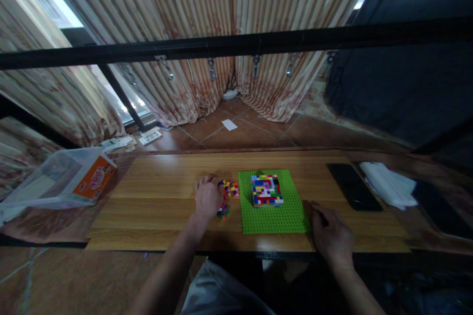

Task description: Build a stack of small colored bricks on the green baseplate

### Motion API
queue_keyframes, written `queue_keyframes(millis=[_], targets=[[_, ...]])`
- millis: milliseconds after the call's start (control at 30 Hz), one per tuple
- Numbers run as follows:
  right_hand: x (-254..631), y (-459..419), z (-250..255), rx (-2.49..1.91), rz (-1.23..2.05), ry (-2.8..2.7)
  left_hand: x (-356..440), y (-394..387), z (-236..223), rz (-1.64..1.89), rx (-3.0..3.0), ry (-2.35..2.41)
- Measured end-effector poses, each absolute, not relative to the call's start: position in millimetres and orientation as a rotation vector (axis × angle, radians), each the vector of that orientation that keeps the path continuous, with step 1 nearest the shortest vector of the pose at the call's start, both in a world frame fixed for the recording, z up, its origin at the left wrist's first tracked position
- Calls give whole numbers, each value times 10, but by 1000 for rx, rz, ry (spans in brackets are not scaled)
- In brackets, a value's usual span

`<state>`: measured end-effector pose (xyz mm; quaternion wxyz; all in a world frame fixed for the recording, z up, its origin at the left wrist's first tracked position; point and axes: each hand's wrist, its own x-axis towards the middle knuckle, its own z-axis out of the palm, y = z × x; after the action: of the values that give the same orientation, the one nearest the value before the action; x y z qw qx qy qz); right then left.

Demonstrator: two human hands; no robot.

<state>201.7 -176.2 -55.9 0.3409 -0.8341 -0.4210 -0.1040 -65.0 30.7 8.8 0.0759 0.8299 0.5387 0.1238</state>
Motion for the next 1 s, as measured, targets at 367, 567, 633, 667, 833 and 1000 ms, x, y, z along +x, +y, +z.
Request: queue_keyframes(millis=[367,567,633,667,833,1000], targets=[[2032,-1768,-600,-2164,-268,-1108,-664,314,76,334,2472,1557],[2044,-1767,-641,-2156,-266,-1113,-664,306,144,395,2452,1502],[2048,-1765,-656,-2153,-260,-1122,-676,289,193,456,2445,1468],[2050,-1764,-662,-2145,-259,-1124,-685,280,215,502,2422,1458],[2058,-1762,-675,-2125,-256,-1125,-758,238,224,792,2018,1378],[2066,-1770,-684,-2173,-215,-1110,-805,136,230,920,1181,1139]])
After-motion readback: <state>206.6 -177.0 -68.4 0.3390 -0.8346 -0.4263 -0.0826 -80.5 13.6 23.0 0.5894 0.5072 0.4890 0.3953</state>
